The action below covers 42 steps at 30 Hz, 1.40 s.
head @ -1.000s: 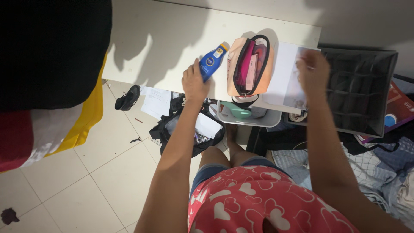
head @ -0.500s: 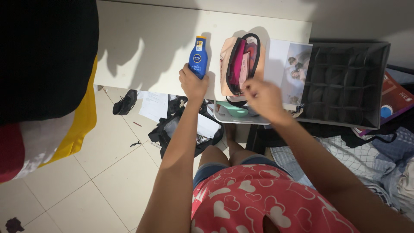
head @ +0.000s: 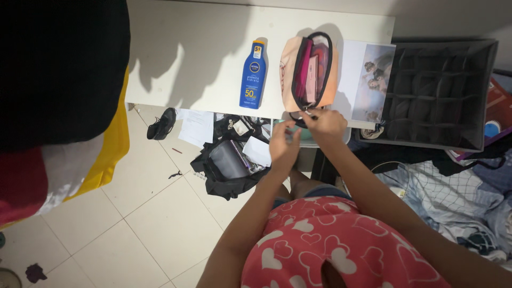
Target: The person organizes various items in a cluttered room. They pick up books and a cloth from a drawer, place them on a bed, wipe a white surface with the cloth, and then handle a backpack, a notebook, and a bottle of sunscreen, placing them on the bed.
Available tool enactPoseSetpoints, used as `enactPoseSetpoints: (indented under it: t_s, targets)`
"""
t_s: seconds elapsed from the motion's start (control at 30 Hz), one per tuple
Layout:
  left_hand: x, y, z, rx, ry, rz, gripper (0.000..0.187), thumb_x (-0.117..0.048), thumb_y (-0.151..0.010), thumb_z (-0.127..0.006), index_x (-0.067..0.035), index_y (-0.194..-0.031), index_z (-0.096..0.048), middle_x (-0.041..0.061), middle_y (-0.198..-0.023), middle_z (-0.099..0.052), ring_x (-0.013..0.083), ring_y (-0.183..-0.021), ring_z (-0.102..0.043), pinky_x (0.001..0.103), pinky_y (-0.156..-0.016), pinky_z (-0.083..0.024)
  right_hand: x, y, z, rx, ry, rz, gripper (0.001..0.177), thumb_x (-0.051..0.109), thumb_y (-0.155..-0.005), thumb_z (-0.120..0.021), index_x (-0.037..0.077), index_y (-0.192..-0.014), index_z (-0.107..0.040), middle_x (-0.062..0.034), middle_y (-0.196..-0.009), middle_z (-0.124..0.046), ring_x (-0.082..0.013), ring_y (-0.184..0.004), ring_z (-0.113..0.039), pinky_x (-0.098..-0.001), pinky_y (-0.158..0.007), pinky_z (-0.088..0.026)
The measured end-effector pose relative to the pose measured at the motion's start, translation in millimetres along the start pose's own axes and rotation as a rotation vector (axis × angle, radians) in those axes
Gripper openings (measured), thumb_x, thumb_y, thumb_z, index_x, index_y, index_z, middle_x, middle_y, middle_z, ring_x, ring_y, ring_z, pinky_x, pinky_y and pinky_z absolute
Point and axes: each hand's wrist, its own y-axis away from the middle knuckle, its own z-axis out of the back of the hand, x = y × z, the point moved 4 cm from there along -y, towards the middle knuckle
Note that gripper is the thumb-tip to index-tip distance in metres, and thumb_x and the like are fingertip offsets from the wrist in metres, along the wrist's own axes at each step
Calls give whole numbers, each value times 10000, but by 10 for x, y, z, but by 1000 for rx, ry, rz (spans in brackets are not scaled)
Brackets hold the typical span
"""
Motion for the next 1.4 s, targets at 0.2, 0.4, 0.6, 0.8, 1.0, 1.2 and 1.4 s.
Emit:
enactPoseSetpoints:
  t_s: [0.2, 0.4, 0.6, 0.8, 1.0, 1.2, 1.4]
  targets:
    - [-69, -163, -117, -28, 1, -105, 229, -71, -923, -642, -91, -1151, -649, 79, -1064, -688, 228, -895, -711, 368, -684, -551, -138, 23, -270, 41, -674, -288, 190, 215, -911, -778, 34, -966, -789, -74, -812, -781, -108, -667, -723, -235, -596, -554]
    - [-224, -322, -10, -19, -145, -161, 247, -105, -845, -731, -87, -1074, -643, 88, -989, -656, 257, -792, -678, 393, -672, -507, -58, -26, -317, 327, -1042, -233, 152, 77, -942, -640, -21, -997, -742, -14, -706, -648, -61, -580, -543, -232, -521, -429]
    - [-232, -463, 53, -101, -274, -229, 195, -141, -832, -751, -81, -969, -627, 82, -903, -628, 297, -837, -649, 412, -682, -512, 59, -156, -145, 647, -797, -270, 138, 137, -933, -633, 20, -947, -704, -44, -580, -567, -93, -471, -509, -251, -434, -369]
    - [-68, -474, 77, -131, -351, -383, 116, -139, -905, -721, -91, -971, -639, 85, -933, -641, 314, -900, -635, 433, -739, -512, 114, -265, -170, 538, -1188, -704, 136, 155, -923, -704, 21, -907, -716, 13, -604, -555, -67, -481, -459, -225, -418, -297]
    - [-112, -323, 194, -78, -444, -437, 150, -159, -897, -732, -103, -1026, -680, 71, -942, -646, 304, -901, -635, 413, -745, -512, -89, -812, -120, 493, -1431, -969, 141, 153, -1001, -657, 31, -987, -727, 49, -752, -646, -22, -590, -566, -174, -504, -416]
    - [-546, -381, 263, -234, -350, -440, 394, -393, -833, -838, -72, -917, -625, 85, -883, -613, 316, -831, -588, 431, -743, -466, -85, -1153, 175, 700, -739, -547, 157, 186, -928, -674, 30, -944, -681, -82, -811, -695, -152, -633, -627, -272, -519, -451]
    - [-859, -880, 119, -278, -439, -493, 549, -436, -822, -770, -43, -1157, -587, 139, -1017, -612, 370, -941, -580, 477, -798, -444, 219, -1243, 415, 266, -321, 321, 239, 73, -852, -765, 44, -1085, -727, -123, -983, -731, -257, -846, -719, -390, -753, -581]
